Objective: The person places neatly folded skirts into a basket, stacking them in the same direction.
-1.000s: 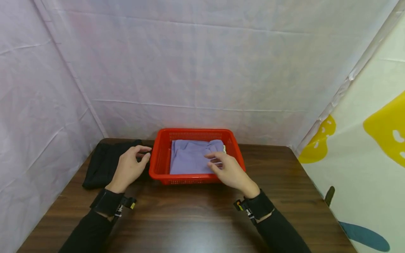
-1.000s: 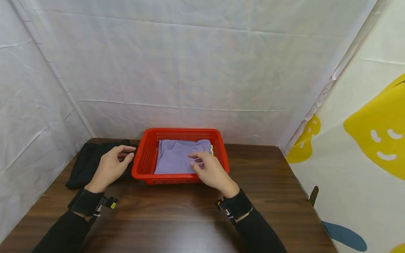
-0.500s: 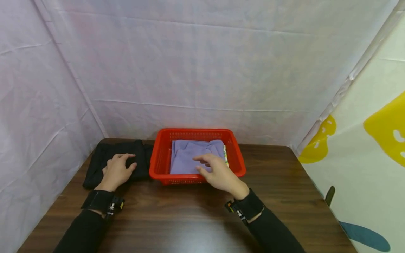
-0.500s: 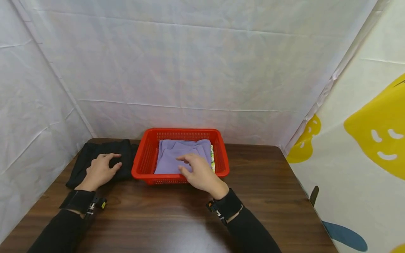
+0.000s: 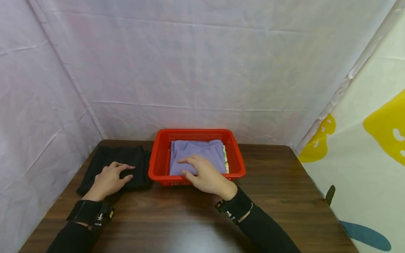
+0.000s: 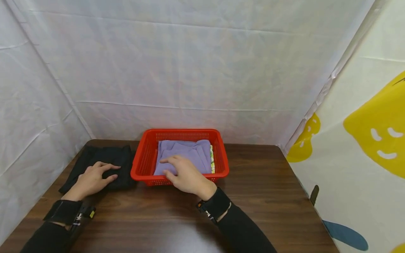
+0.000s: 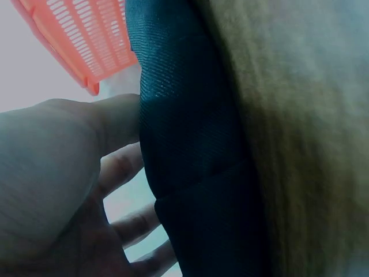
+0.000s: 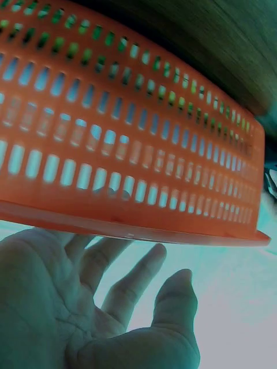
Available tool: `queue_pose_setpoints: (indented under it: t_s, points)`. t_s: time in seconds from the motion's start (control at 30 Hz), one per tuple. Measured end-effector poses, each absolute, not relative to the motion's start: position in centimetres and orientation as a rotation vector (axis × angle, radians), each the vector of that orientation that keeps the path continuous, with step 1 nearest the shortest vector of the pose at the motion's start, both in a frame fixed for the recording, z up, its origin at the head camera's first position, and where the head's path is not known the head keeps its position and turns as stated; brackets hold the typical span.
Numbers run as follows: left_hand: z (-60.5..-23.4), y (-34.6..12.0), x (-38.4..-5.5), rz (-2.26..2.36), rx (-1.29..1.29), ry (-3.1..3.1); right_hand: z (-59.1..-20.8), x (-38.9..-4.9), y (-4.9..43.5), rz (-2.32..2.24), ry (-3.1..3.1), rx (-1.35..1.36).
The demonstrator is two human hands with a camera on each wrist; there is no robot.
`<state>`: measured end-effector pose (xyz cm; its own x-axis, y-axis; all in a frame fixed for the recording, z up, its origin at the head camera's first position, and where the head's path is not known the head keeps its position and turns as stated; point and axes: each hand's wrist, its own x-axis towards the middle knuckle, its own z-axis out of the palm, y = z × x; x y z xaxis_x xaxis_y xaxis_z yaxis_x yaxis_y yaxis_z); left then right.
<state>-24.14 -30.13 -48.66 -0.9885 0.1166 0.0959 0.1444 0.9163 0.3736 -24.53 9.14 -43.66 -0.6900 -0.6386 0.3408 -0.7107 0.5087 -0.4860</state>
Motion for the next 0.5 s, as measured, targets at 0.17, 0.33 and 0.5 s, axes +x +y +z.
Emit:
queue_pose_setpoints:
  t_s: [0.17,0.33,0.5]
  points:
    - [-48.3,-30.2,-22.8,-0.547,-0.279,-2.982,-43.4,-24.0,7.9,0.894,-2.598,1.278]
    - [-48.0,-30.7,-21.6,-0.524,-0.358,-2.968,-43.4,-23.3,6.4,0.799,-2.55,1.383]
    - [-47.5,-31.4,-20.4,-0.559,-0.442,-3.005,-43.9,-22.7,5.1,0.701,-2.472,1.491]
